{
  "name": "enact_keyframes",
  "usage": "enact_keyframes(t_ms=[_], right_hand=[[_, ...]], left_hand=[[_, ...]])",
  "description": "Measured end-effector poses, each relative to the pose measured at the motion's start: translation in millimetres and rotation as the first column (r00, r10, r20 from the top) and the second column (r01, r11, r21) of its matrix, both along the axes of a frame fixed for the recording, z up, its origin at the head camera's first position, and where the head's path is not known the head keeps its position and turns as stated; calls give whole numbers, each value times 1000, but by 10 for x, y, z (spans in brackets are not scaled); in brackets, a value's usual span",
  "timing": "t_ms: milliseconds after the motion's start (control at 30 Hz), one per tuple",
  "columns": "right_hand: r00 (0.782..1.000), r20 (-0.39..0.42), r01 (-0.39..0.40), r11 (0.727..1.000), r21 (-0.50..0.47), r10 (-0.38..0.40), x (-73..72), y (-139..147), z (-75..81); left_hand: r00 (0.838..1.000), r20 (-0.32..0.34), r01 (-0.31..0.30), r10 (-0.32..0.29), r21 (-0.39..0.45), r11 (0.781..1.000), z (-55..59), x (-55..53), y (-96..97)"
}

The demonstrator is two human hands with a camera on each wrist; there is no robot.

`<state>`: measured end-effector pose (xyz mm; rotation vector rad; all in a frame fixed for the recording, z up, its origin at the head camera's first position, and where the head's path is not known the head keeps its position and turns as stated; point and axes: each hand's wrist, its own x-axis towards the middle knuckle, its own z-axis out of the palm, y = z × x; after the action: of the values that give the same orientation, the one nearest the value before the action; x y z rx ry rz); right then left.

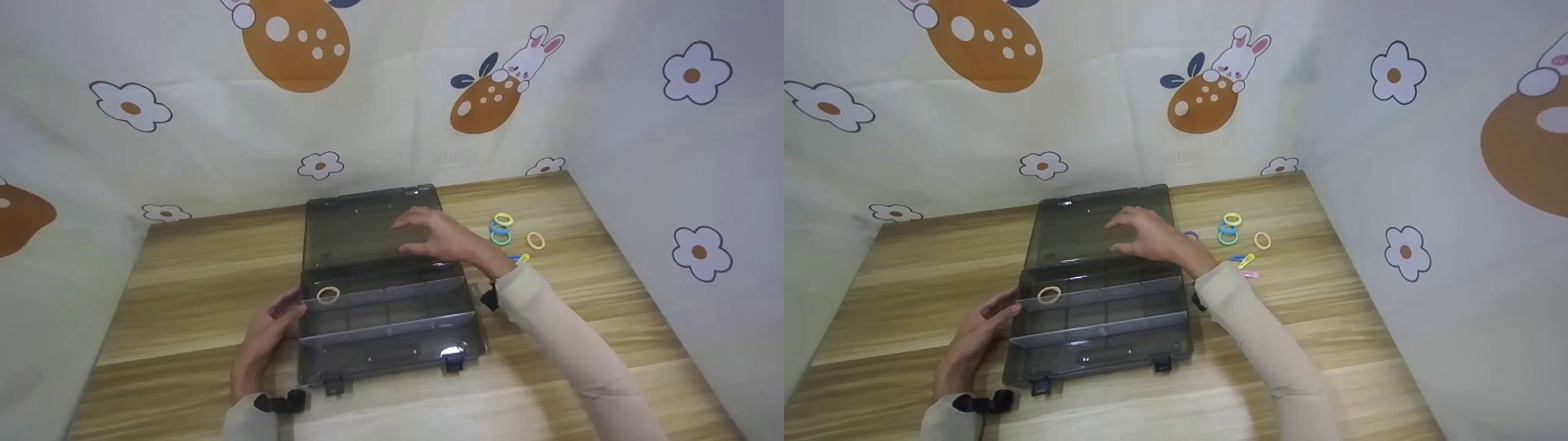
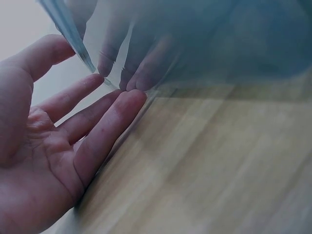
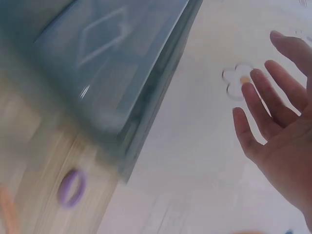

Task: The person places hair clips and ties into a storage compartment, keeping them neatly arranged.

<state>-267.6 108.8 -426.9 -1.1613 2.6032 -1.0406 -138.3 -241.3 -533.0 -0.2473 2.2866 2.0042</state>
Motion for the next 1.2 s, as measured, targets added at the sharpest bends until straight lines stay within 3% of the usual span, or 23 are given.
enact_keyframes(t_ms=[133, 333, 767, 933, 1200], right_hand=[[998, 1, 67, 996, -66, -67, -35, 223, -41], [984, 71, 170, 981, -95, -164, -130, 545, -145], [944, 202, 285, 954, -93, -262, -339, 1008, -553], [928, 239, 306, 951, -52, -285, -373, 1058, -651], [904, 270, 320, 943, 90, -332, -422, 1062, -753]], left_hand=[[1000, 11, 1, -1, -13, 1000, 6, 3, -8], [1000, 21, -10, 10, -13, 1000, 5, -2, -10], [999, 37, -10, 10, -7, 1000, -2, -9, -9], [999, 40, 2, 0, -38, 999, -14, -13, -17], [999, 40, 2, 1, -66, 998, -20, -3, -16]])
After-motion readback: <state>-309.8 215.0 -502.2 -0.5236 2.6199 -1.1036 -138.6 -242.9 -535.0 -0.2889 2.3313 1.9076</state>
